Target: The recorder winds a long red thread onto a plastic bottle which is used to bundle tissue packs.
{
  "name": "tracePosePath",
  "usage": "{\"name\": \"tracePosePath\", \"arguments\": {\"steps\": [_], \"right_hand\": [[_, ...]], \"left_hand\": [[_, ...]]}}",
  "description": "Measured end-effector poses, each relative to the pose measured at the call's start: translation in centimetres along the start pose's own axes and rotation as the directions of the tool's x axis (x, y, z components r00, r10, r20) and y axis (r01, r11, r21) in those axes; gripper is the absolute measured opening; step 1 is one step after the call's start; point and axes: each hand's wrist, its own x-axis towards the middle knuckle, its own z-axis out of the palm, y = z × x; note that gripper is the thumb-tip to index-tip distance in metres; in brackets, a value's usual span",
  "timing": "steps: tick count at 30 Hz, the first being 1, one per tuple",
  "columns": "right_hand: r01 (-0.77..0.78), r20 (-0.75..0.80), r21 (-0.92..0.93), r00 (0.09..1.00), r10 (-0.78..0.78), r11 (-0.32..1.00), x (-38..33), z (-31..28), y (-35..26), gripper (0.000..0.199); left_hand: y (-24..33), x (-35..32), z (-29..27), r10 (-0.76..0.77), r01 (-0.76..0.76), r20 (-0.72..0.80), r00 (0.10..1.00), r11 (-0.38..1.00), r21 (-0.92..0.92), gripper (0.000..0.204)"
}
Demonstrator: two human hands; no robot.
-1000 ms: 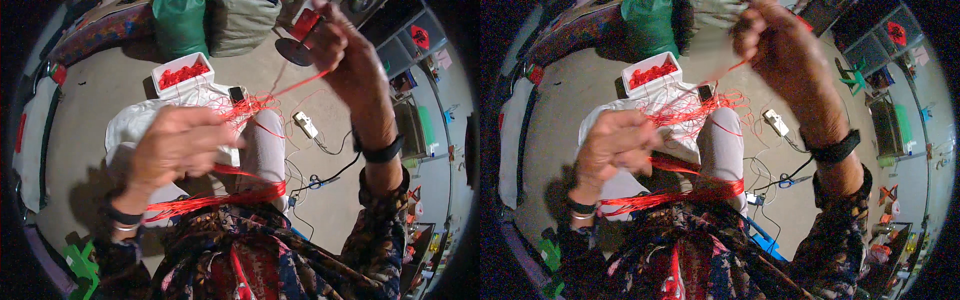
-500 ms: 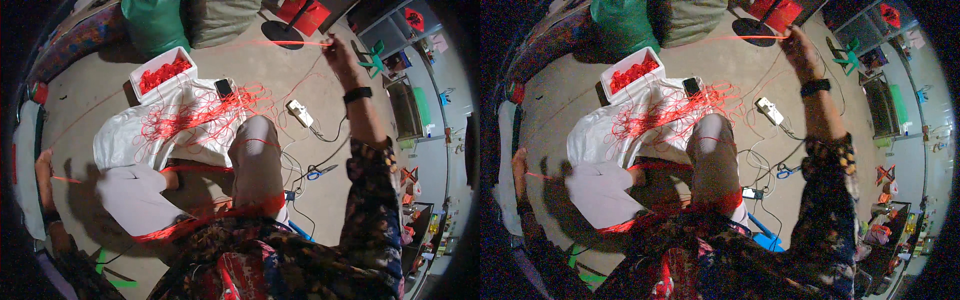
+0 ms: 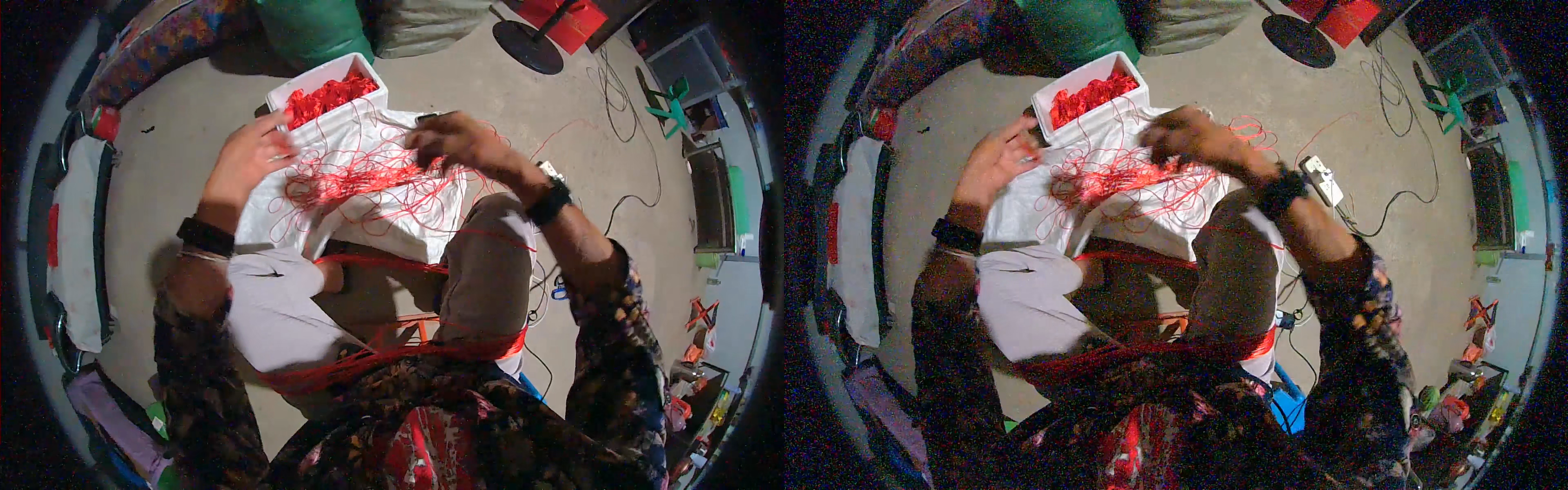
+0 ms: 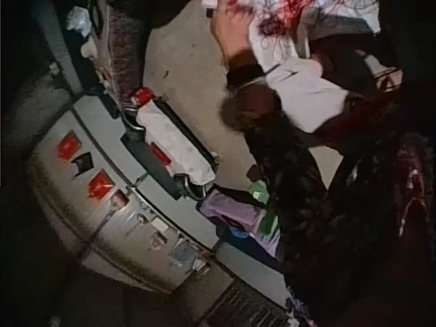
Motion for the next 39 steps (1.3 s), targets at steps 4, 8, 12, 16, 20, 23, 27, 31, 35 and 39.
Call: {"name": "tracePosePath", "arguments": {"steps": [4,8,12,16,20,23,27,31,35,39], "right_hand": [[0.252,-0.012,0.135,0.967,-0.253,0.958,2.9,7.0,-1.5,0.034],[0.117,0.131,0.255,0.979,-0.155,0.96,0.2,7.0,-4.2,0.024],[0.216,-0.053,-0.043,0.974,-0.219,0.975,-4.8,1.0,-2.4,0.022],[-0.044,-0.28,-0.427,0.956,-0.087,0.903,-11.9,-8.1,0.1,0.032],[-0.144,-0.485,-0.388,0.872,-0.069,0.91,-20.1,-13.1,4.8,0.028],[-0.124,-0.398,-0.293,0.917,-0.003,0.948,-22.8,-13.7,12.4,0.023],[-0.339,-0.687,-0.343,0.727,0.013,0.876,-30.1,-11.6,13.2,0.023],[-0.628,-0.71,-0.26,0.64,0.296,0.733,-34.3,-8.9,8.9,0.023],[-0.079,-0.537,0.283,0.813,0.226,0.956,-35.4,-3.5,-2.5,0.021],[0.122,-0.437,0.409,0.896,0.077,0.904,-29.8,3.5,-10.6,0.021]], "left_hand": [[2.4,-3.3,10.4,0.007,-0.013,0.123,0.992,0.999,0.047,0.03],[4.9,-6.8,11.5,0.235,-0.261,0.196,0.952,0.958,0.121,0.029],[7.2,-9.1,6.0,0.266,-0.262,-0.053,0.962,0.962,0.078,0.024],[8.7,-9.6,-1.1,0.36,-0.297,-0.451,0.817,0.932,0.206,0.025],[6.5,-8.7,-12.3,0.336,-0.377,-0.473,0.814,0.926,0.01,0.018],[1.9,-7.8,-12.2,0.237,-0.345,-0.659,0.714,0.938,-0.036,0.016],[-2.2,-3.7,-6.0,0.102,-0.241,-0.508,0.856,0.946,-0.217,0.025],[-1.4,-3.5,-5.2,0.131,-0.234,-0.416,0.9,0.95,-0.208,0.018],[-0.4,-4.7,-4.4,0.483,-0.176,-0.362,0.797,0.76,0.625,0.016],[0.1,-7.3,3.1,0.569,-0.163,0.082,0.818,0.092,0.982,0.026]]}}
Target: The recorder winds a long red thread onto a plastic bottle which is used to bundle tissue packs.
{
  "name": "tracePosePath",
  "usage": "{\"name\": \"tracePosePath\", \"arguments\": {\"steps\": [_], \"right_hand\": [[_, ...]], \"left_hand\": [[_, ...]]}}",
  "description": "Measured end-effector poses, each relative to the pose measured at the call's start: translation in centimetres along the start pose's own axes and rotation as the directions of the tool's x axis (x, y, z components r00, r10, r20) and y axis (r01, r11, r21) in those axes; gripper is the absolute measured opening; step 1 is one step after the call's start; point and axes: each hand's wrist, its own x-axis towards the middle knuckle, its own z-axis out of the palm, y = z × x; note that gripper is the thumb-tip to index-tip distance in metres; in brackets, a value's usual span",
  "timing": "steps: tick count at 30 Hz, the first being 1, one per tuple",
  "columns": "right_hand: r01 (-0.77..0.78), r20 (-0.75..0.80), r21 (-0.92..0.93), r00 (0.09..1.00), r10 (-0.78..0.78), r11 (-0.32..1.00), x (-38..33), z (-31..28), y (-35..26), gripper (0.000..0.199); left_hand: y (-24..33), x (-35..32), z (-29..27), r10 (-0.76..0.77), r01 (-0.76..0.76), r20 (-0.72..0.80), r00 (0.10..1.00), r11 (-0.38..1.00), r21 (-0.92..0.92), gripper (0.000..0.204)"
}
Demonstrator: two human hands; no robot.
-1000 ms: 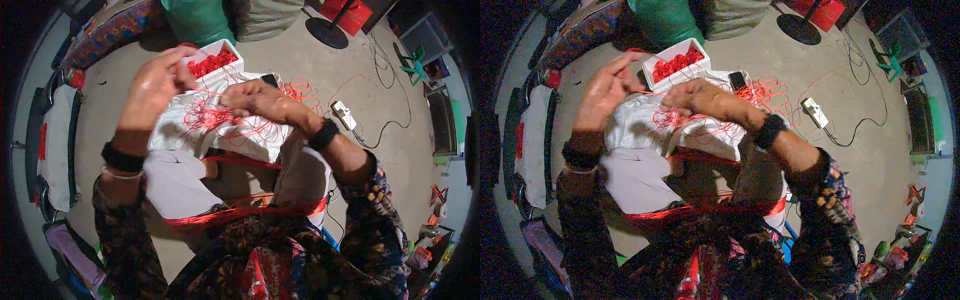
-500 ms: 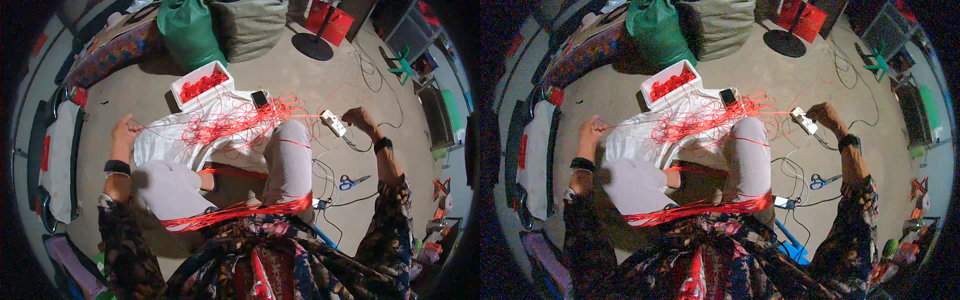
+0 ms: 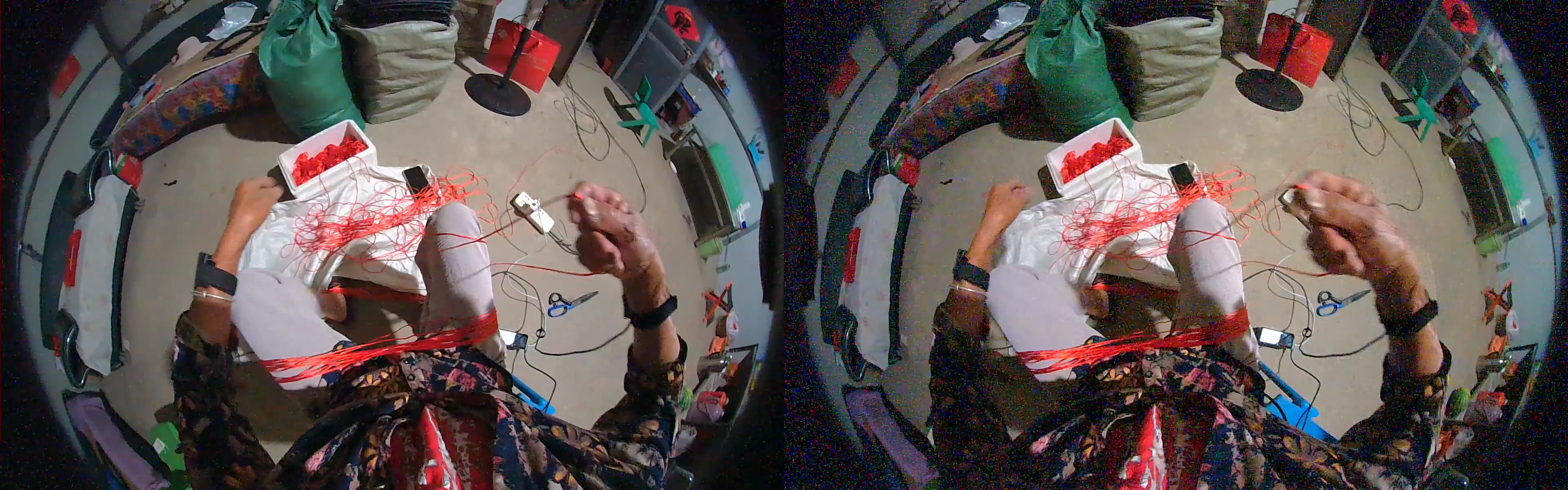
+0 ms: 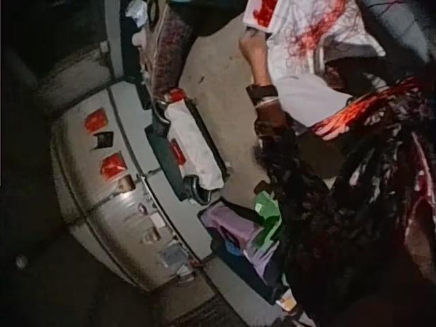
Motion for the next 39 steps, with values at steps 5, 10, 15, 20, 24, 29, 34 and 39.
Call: {"name": "tracePosePath", "arguments": {"steps": [5,10,15,20,24,29,34,39], "right_hand": [[0.138,0.199,-0.036,0.972,-0.128,0.99,5.1,10.2,-2.6,0.023],[0.234,0.323,0.126,0.909,-0.263,0.964,8.6,14.5,-4.9,0.023],[0.414,0.327,0.255,0.813,-0.481,0.874,12.6,11.9,-6.7,0.025],[0.541,0.051,0.216,0.825,-0.562,0.813,15.3,0.2,-10.1,0.025],[0.485,-0.05,0.358,0.863,-0.503,0.798,17.9,-7.9,-9.9,0.016],[0.437,-0.194,0.576,0.894,-0.404,0.691,20.7,-16.1,-10.0,0.01],[0.49,-0.288,0.091,0.846,-0.448,0.867,23.5,-20.2,-7.0,0.013],[0.488,-0.127,-0.071,0.861,-0.493,0.87,26.3,-15.1,1.5,0.019]], "left_hand": [[16.8,-6.0,-4.3,0.284,0.11,0.242,0.928,0.412,-0.904,0.032],[21.6,-10.3,-6.5,0.401,0.304,0.227,0.888,-0.141,-0.942,0.037],[16.7,-12.6,-10.2,0.341,0.293,0.306,0.889,0.091,-0.952,0.031],[7.3,-12.5,-12.6,-0.057,0.235,0.25,0.967,0.583,-0.778,0.02],[0.6,-14.5,-14.0,-0.18,0.202,0.113,0.977,0.625,-0.754,0.021],[-6.0,-15.2,-16.7,-0.354,0.286,0.052,0.934,0.65,-0.704,0.023],[-11.0,-14.1,-16.0,-0.412,0.28,0.002,0.911,0.617,-0.736,0.025],[-6.7,-14.2,-13.6,-0.361,0.217,-0.011,0.932,0.584,-0.782,0.027]]}}
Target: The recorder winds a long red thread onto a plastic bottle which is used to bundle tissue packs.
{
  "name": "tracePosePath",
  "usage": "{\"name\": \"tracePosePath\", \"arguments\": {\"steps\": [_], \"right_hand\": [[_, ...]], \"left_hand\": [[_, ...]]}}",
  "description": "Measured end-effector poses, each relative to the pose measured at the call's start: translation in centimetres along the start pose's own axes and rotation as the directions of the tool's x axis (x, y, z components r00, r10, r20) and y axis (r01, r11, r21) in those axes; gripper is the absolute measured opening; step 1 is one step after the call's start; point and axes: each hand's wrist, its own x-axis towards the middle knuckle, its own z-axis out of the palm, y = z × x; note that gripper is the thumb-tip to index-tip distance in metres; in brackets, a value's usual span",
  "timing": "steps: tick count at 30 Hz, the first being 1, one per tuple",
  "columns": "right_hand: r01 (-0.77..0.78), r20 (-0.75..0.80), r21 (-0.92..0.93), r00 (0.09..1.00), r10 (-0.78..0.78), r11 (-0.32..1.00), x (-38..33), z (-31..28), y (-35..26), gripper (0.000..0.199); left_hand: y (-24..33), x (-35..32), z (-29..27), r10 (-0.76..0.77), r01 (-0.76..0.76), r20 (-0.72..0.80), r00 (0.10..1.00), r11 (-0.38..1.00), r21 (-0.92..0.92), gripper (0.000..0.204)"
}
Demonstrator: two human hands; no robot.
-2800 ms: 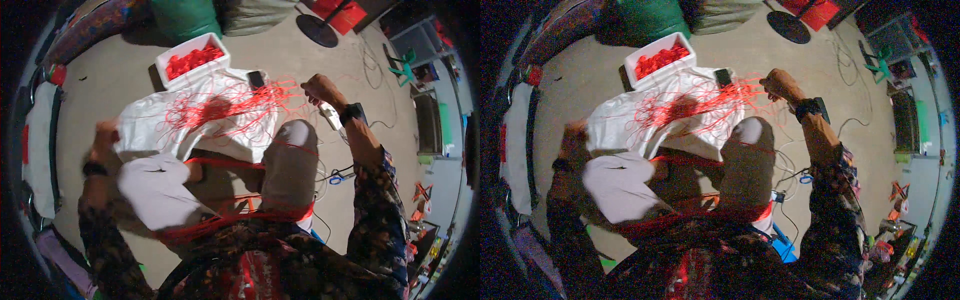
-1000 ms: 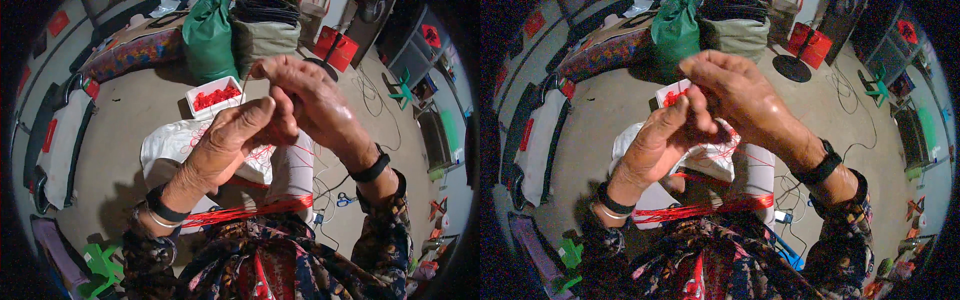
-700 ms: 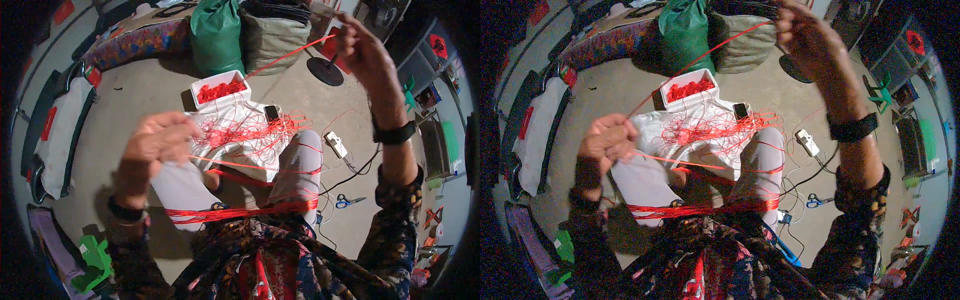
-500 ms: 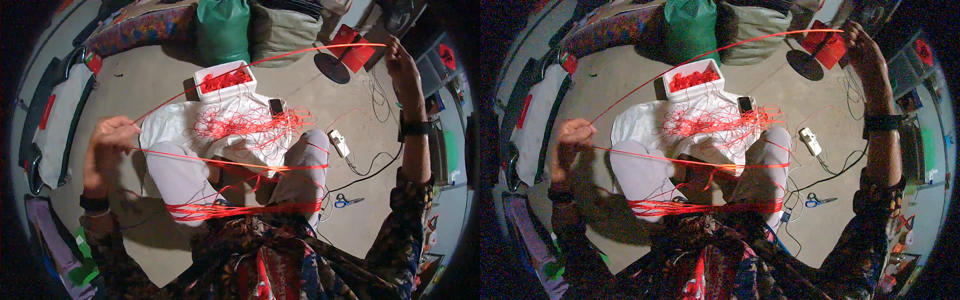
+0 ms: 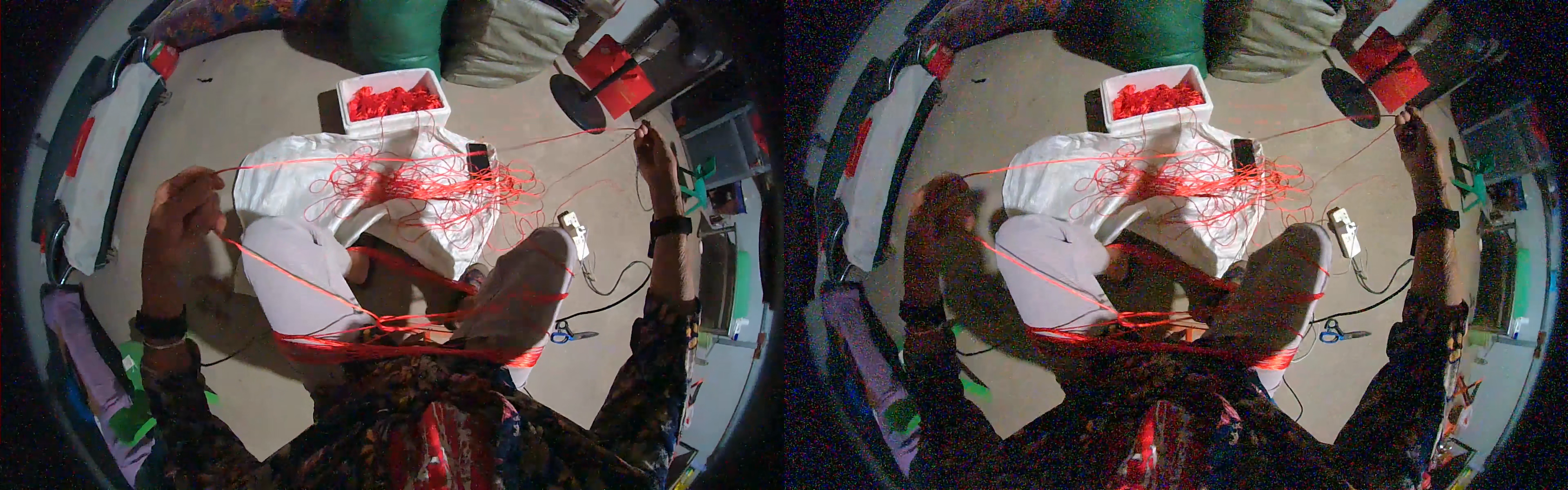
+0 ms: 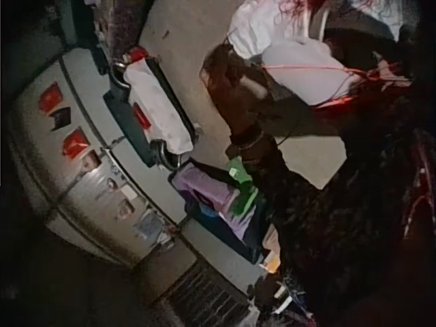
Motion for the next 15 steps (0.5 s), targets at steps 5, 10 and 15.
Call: {"name": "tracePosePath", "arguments": {"steps": [5,10,15], "right_hand": [[-0.231,0.025,0.195,0.973,0.231,0.953,1.9,-5.9,1.1,0.035],[-0.449,-0.02,-0.578,0.843,0.538,0.682,-1.6,3.5,2.6,0.027],[-0.257,0.096,-0.866,0.757,0.647,0.429,-6.5,9.2,3.6,0.021]], "left_hand": [[3.7,0.5,1.6,-0.089,0.117,0.157,0.984,0.976,-0.181,0.028],[5.1,-0.2,4.1,0.017,-0.01,0.097,0.995,0.997,-0.076,0.028],[5.5,1.3,7.2,-0.073,0.09,0.094,0.993,0.978,-0.188,0.028]]}}
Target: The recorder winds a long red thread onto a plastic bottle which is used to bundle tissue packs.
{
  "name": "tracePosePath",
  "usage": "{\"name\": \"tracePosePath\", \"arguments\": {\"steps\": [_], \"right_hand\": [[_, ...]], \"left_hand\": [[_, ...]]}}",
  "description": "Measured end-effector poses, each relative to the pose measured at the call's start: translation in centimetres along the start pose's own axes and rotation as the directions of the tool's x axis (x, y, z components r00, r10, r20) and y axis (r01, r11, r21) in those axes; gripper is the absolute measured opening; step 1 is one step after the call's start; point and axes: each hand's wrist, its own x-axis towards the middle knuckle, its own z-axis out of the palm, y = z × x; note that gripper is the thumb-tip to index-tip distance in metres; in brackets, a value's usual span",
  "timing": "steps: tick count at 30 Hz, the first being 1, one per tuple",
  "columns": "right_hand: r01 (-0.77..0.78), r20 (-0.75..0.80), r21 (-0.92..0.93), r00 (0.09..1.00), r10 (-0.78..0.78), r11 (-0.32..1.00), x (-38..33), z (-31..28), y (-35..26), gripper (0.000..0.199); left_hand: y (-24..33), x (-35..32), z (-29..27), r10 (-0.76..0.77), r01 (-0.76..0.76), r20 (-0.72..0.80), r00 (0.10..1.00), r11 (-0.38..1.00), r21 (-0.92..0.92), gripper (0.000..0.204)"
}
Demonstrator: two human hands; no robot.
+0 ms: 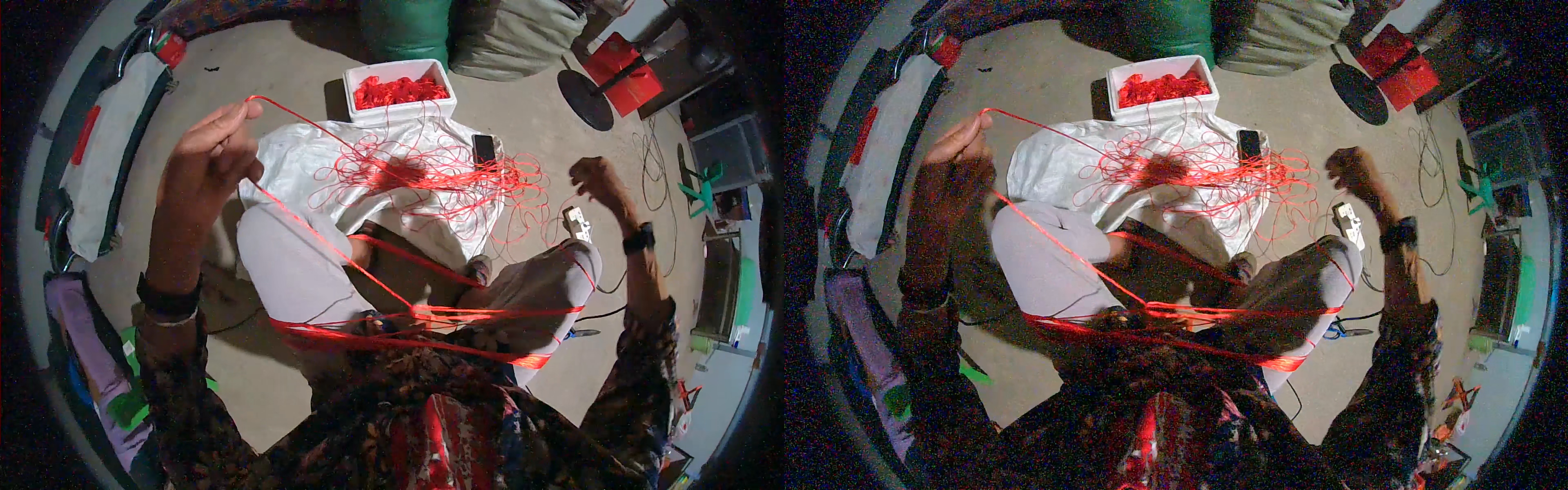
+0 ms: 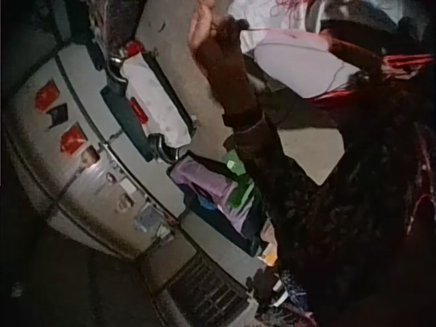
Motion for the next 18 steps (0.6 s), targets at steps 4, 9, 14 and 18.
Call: {"name": "tracePosePath", "arguments": {"steps": [4,9,14,18], "right_hand": [[0.346,0.232,0.559,0.807,-0.543,0.753,-7.5,5.2,-5.1,0.029],[0.289,0.387,0.462,0.785,-0.484,0.839,-15.1,12.0,-10.5,0.041],[0.35,0.284,0.509,0.794,-0.537,0.786,-16.4,16.2,-11.1,0.029],[0.258,0.276,0.645,0.799,-0.534,0.719,-15.8,18.2,-10.4,0.023]], "left_hand": [[-2.0,2.8,-1.5,-0.021,0.085,0.225,0.974,0.958,-0.275,0.027],[-1.0,3.5,1.3,-0.084,0.134,0.191,0.978,0.954,-0.269,0.023],[-0.1,4.4,3.1,-0.103,0.194,0.268,0.958,0.921,-0.339,0.02],[-0.6,4.1,2.3,-0.11,0.208,0.245,0.963,0.883,-0.422,0.019]]}}
